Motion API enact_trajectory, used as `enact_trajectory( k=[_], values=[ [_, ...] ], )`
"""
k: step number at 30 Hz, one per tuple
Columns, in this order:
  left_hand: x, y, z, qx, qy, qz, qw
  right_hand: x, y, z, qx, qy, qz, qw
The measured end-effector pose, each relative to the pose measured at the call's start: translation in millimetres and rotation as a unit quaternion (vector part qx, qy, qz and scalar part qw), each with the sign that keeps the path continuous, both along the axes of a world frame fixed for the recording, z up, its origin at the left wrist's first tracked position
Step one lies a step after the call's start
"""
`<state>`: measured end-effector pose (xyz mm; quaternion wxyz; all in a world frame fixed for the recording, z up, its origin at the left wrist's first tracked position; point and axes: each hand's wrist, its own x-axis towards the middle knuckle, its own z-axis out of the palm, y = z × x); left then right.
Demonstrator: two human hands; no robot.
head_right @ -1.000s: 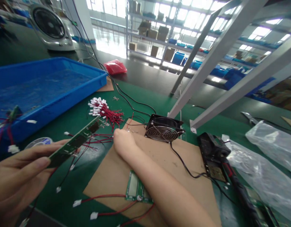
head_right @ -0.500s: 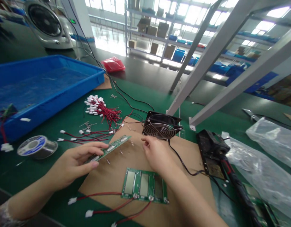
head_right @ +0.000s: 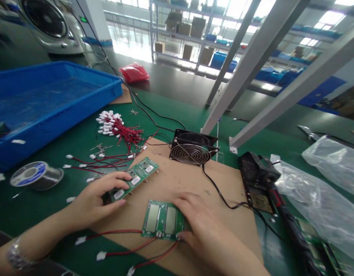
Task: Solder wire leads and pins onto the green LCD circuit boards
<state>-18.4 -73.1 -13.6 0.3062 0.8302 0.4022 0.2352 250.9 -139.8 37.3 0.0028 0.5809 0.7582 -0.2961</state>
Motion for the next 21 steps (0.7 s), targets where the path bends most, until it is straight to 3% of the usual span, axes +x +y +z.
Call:
enact_trajectory(
  k=[6,14,21],
  values=[
    [-1.0,-1.8,3.7,0.002,0.024,0.009,1.000,8.3,-15.2,-6.0,-0.032,-0.045,0.030,0.998],
    [-3.7,-0.3,3.0,0.008,0.018,0.016,1.000,14.3,-23.8,-17.1,0.013,-0.045,0.051,0.998],
    [4.3,-3.4,5.9,0.020,-0.018,0.090,0.996,13.9,-23.4,-20.5,0.045,-0.029,0.056,0.997]
  ],
)
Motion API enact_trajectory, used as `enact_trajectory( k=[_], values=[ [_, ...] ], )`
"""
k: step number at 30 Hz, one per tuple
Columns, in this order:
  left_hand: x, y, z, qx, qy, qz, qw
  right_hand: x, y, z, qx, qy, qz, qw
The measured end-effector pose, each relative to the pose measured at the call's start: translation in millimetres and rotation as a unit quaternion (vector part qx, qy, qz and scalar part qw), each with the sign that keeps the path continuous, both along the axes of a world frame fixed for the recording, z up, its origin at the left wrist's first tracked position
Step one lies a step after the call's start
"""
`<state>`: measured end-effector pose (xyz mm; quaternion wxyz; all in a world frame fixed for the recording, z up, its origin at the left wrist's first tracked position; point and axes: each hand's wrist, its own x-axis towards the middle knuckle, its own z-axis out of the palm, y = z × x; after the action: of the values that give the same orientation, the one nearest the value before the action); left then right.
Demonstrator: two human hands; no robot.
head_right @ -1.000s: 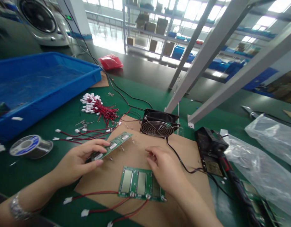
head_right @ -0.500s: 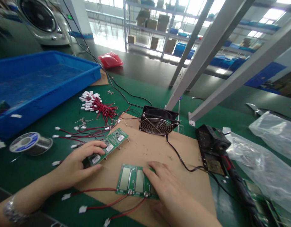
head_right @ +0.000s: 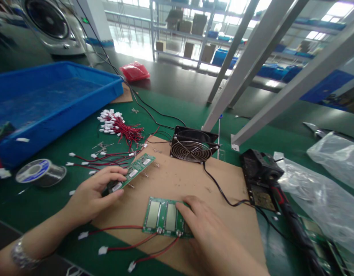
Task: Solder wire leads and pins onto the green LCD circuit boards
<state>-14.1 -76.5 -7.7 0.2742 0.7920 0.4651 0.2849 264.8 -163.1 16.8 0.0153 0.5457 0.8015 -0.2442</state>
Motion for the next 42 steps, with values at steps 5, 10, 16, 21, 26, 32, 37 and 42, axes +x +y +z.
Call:
enact_trajectory(
  k=[5,10,16,21,26,32,37,42],
  values=[
    [9.4,-14.3,-7.7,0.016,-0.012,0.025,0.999,-2.2,-0.6,2.3,0.006,0.005,0.002,1.000],
    [10.4,-21.2,-18.6,0.070,0.044,0.023,0.996,-2.7,-0.3,2.8,0.025,0.007,0.006,1.000],
    [7.5,-15.7,-16.6,0.075,0.061,0.048,0.994,0.2,0.7,-4.5,0.023,0.003,0.010,1.000],
    [7.9,-15.4,-14.0,0.071,0.058,0.051,0.994,-0.2,0.1,-4.3,0.020,-0.015,0.017,1.000],
    [7.4,-15.7,-12.6,0.052,0.071,0.047,0.995,0.1,-0.1,-3.6,0.029,-0.013,0.014,0.999],
    [6.7,-17.4,-9.0,0.109,0.079,0.055,0.989,3.2,-2.6,-4.4,0.032,0.017,-0.009,0.999],
    [12.1,-27.2,1.9,0.148,0.061,0.038,0.986,1.2,-1.6,1.7,0.009,0.043,-0.007,0.999],
    [37.2,-38.0,10.0,0.088,0.063,-0.086,0.990,-1.7,0.0,8.4,0.031,0.045,0.014,0.998]
  ],
)
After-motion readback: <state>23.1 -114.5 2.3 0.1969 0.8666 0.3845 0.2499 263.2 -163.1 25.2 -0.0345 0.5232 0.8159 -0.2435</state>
